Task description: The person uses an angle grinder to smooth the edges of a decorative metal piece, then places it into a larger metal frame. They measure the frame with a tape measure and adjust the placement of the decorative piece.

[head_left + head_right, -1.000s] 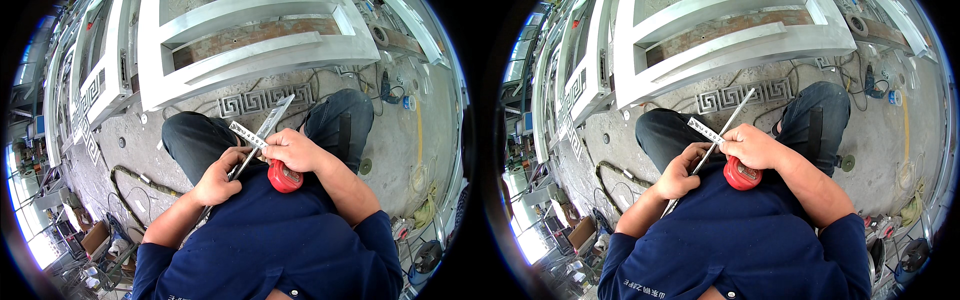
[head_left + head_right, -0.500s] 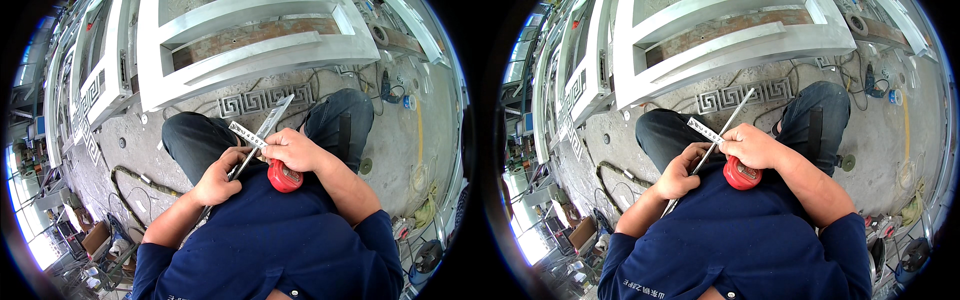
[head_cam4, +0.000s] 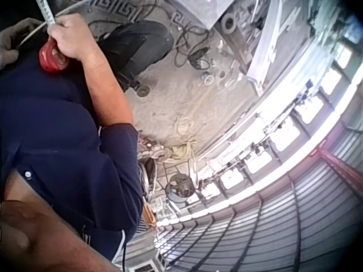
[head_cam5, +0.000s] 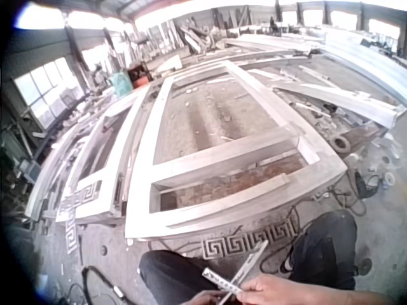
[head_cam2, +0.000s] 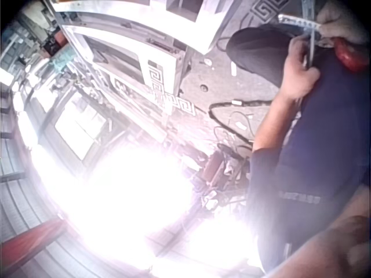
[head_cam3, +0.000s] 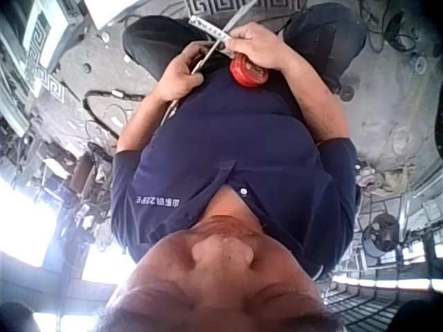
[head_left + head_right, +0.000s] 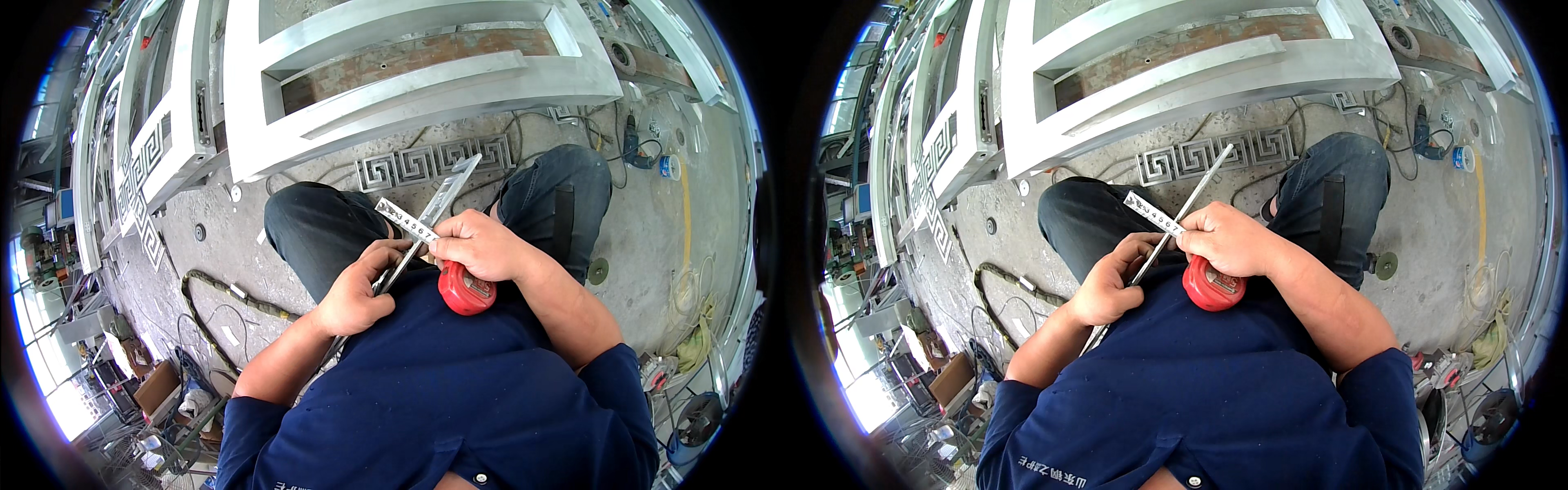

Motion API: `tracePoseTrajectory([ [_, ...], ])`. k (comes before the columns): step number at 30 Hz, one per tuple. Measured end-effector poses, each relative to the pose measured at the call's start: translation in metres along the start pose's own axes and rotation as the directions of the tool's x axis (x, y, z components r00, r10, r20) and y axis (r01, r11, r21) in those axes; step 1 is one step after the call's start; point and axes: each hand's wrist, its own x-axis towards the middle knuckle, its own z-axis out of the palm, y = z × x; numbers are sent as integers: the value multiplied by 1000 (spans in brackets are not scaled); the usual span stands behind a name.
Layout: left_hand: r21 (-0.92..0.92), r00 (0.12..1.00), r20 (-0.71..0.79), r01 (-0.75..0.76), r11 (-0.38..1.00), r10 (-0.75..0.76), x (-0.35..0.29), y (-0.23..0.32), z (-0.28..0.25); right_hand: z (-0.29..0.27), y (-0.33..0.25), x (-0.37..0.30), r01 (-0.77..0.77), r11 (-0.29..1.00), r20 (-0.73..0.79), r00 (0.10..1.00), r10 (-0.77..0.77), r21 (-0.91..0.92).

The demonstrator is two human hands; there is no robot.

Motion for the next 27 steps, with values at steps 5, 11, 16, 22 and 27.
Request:
tracePoseTrajectory([
  [5,-4,1000,-2,-3,1000,3,0,0,1,1,-1,-1,14,1000,-5,1000,-14,16],
  [11,-3,1000,24,11,1000,-11,-1,0,-1,1,-3,-2,-3,1000,-10,1000,3,11],
  [16,1,999,44,20,1000,-20,-1,1,-2,2,-2,-2,4,1000,-13,1000,-4,2],
  [22,3,999,45,28,1000,-28,-2,2,-1,2,-5,-3,-15,1000,-14,1000,16,8],
  [27,-5,999,53,7,1000,-7,-2,-2,-2,1,2,-1,-2,1000,-6,1000,2,0],
])
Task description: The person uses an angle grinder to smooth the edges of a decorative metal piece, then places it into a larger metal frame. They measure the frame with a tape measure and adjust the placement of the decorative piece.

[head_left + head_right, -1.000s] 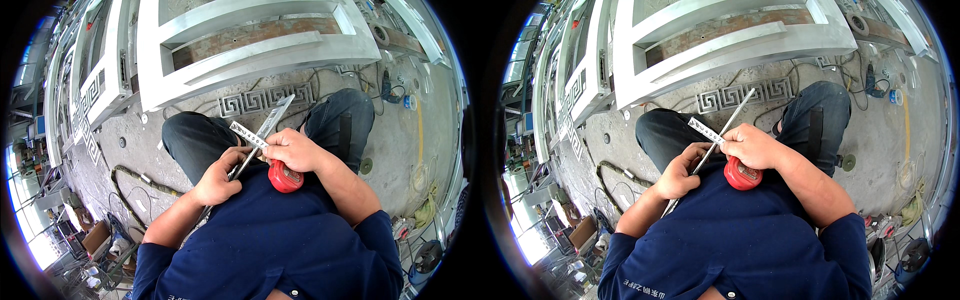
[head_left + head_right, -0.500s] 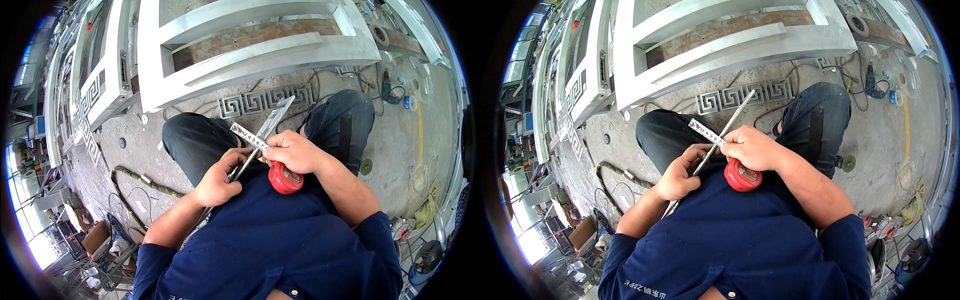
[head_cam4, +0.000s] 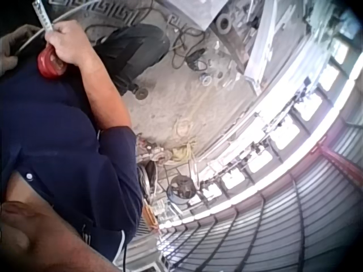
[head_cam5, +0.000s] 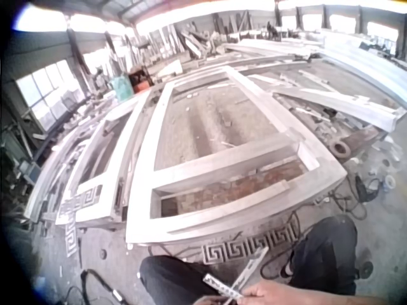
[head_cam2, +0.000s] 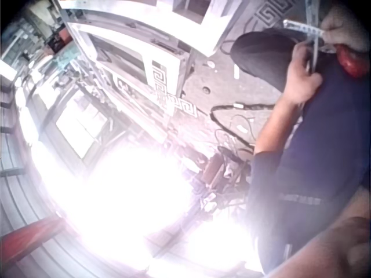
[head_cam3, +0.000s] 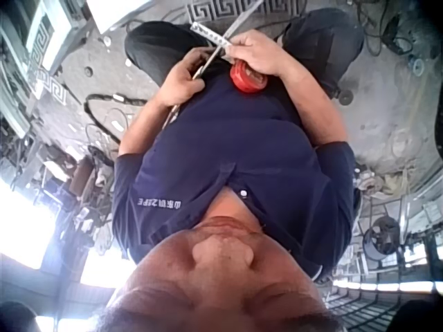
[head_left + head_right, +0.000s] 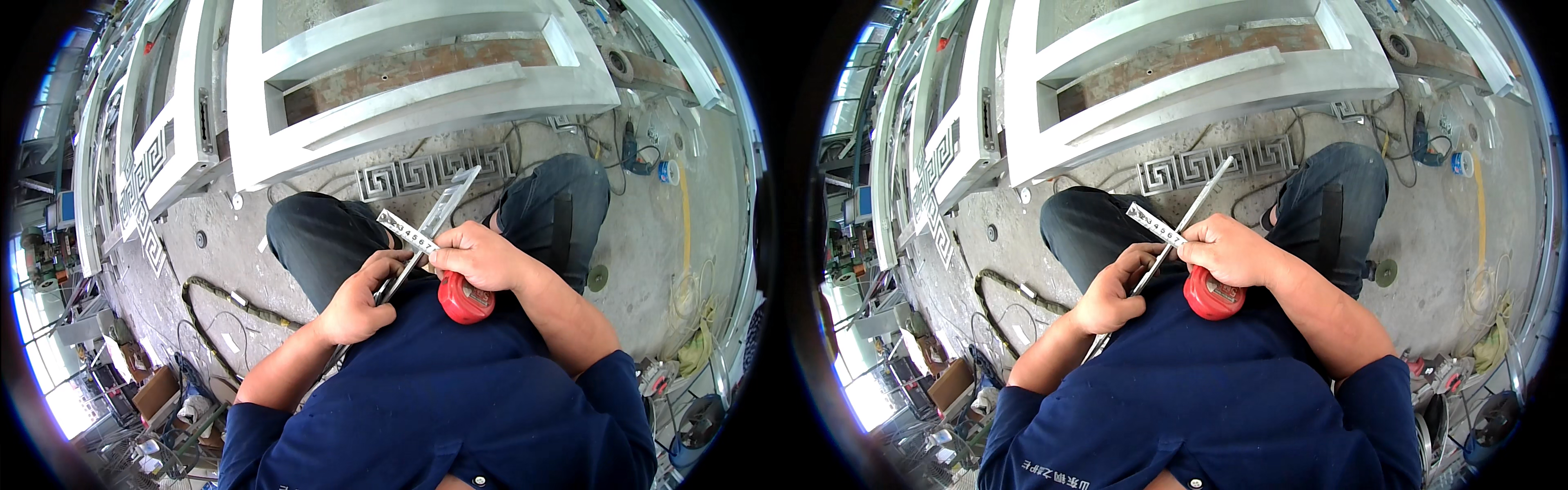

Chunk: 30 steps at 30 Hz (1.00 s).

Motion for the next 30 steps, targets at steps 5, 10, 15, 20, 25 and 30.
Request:
tracePoseTrajectory([
  [5,16,1000,-5,11,1000,-11,0,-1,0,0,-5,-2,-16,1000,-11,1000,16,-4],
  [10,55,1000,-10,15,998,-14,0,2,0,0,-4,-2,-6,1000,-13,1000,6,-1],
  [15,29,1000,-16,4,1000,-4,0,0,1,0,-5,-2,-10,1000,-10,1000,10,3],
  [20,35,1000,-11,9,999,-8,0,1,0,-2,-8,-3,-32,999,14,999,32,-11],
  [25,45,1000,-11,14,999,-14,0,2,1,-3,-8,-4,-58,998,34,998,59,-14],
  [30,26,1000,-26,11,1000,-11,1,3,2,-3,-6,-2,-76,997,33,997,76,5],
])
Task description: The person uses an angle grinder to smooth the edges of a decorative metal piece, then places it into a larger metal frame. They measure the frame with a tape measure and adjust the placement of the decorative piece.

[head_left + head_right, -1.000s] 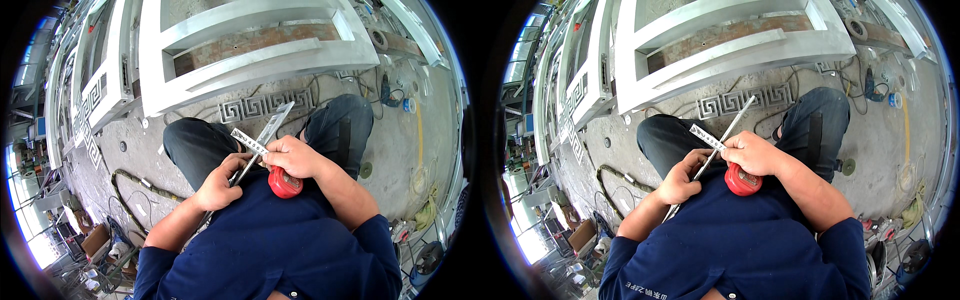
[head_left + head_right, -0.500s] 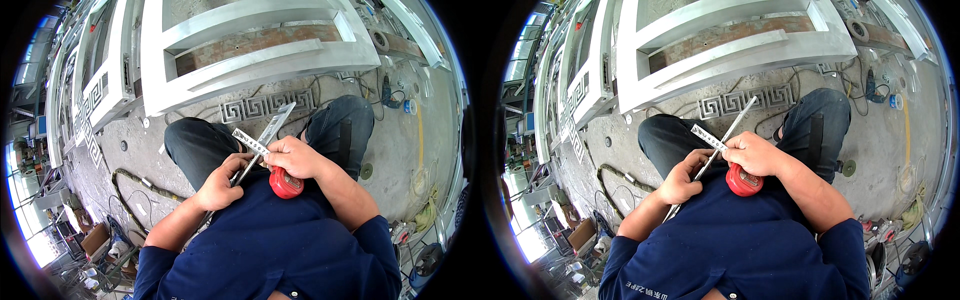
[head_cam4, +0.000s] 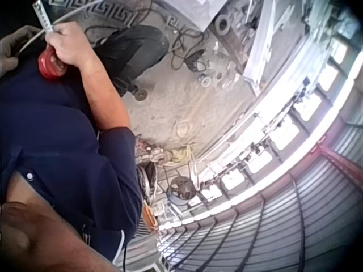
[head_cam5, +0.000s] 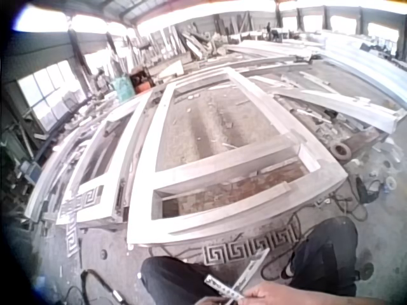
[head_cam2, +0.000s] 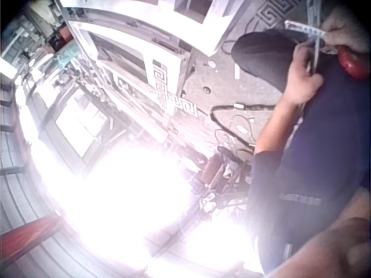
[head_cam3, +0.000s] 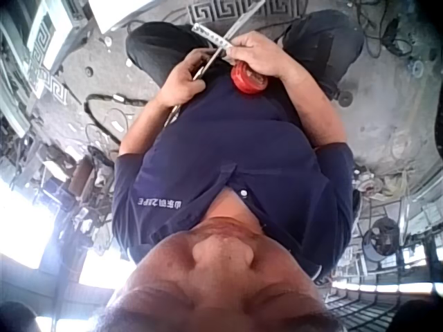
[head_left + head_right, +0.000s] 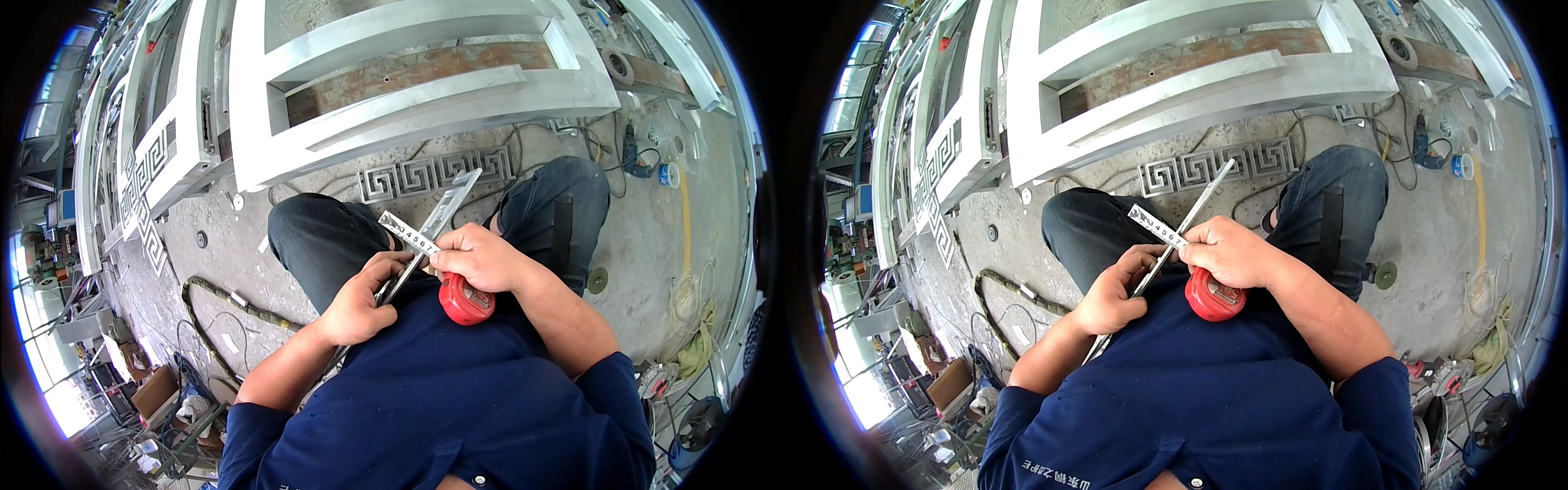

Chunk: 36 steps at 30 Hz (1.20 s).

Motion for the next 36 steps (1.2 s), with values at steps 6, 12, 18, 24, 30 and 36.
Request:
tracePoseTrajectory([
  [6,60,998,-37,-43,997,46,0,-8,-2,0,13,2,44,998,29,999,-45,52],
  [12,123,999,-45,-24,992,29,-2,-3,-4,-34,-7,-28,89,986,-71,994,-80,143],
  [18,240,996,4,-85,967,87,-2,-7,-4,-101,9,-83,335,912,-517,838,-173,238],
  [24,73,996,86,-10,997,4,0,-15,-17,-152,49,-102,602,769,-904,421,-76,216],
  [30,106,991,-37,131,986,-128,0,-9,-62,-154,80,-87,649,747,-938,330,-107,144],
  [36,587,910,-345,401,703,-232,21,0,-73,-155,83,-87,687,712,-930,341,-138,147],
])
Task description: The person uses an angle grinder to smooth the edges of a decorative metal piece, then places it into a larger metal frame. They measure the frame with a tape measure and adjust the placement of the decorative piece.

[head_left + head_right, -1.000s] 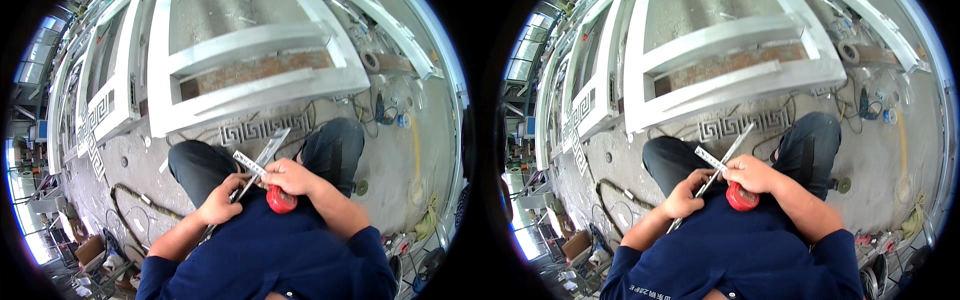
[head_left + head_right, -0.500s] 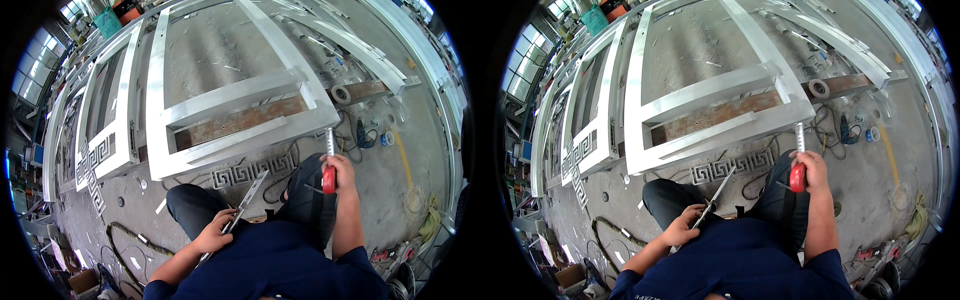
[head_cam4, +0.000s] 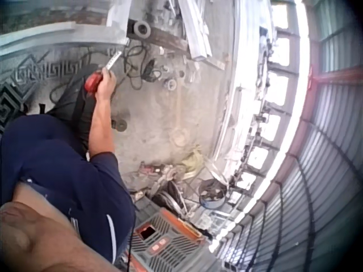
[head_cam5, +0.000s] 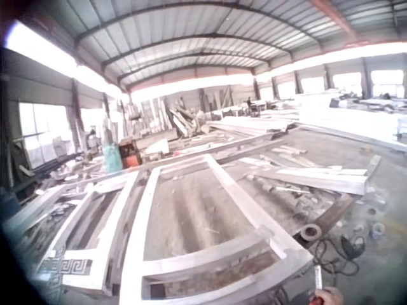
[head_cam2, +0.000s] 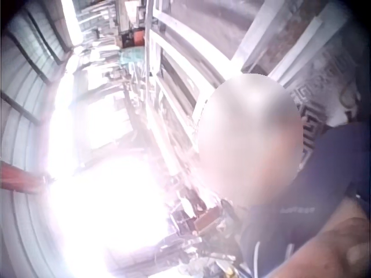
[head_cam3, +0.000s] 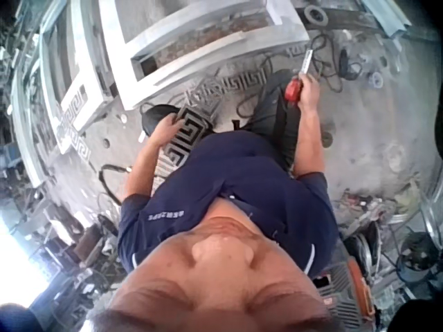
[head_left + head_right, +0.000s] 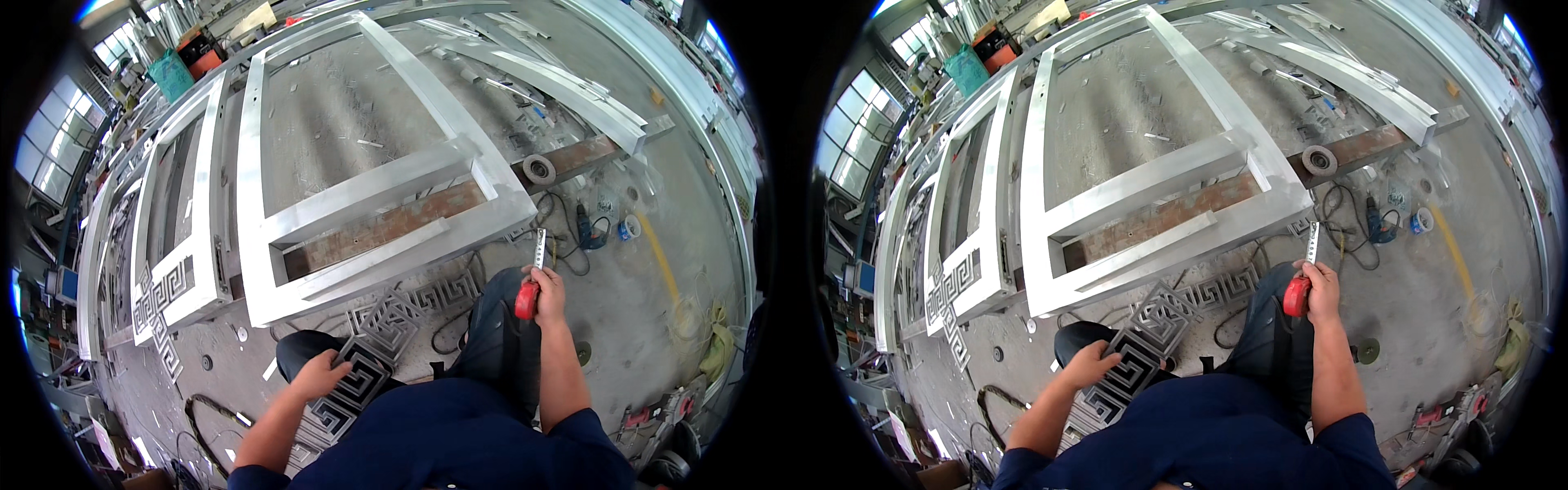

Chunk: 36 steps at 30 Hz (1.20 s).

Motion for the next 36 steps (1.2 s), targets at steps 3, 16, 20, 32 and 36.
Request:
tracePoseTrajectory([
  [3,305,969,-163,-128,944,184,8,14,19,1,1,2,8,1000,1,1000,-8,-14],
  [16,438,969,-42,-199,877,242,43,11,64,4,6,10,-2,990,-6,1000,1,-139],
  [20,492,963,-70,-195,849,262,38,18,65,6,6,10,12,986,-11,1000,-14,-165],
  [32,517,958,-65,-206,831,278,38,20,64,15,-3,3,0,984,-21,1000,-4,-181],
  [36,493,940,-101,-238,837,327,40,13,66,15,0,6,3,979,-12,1000,-5,-203],
])
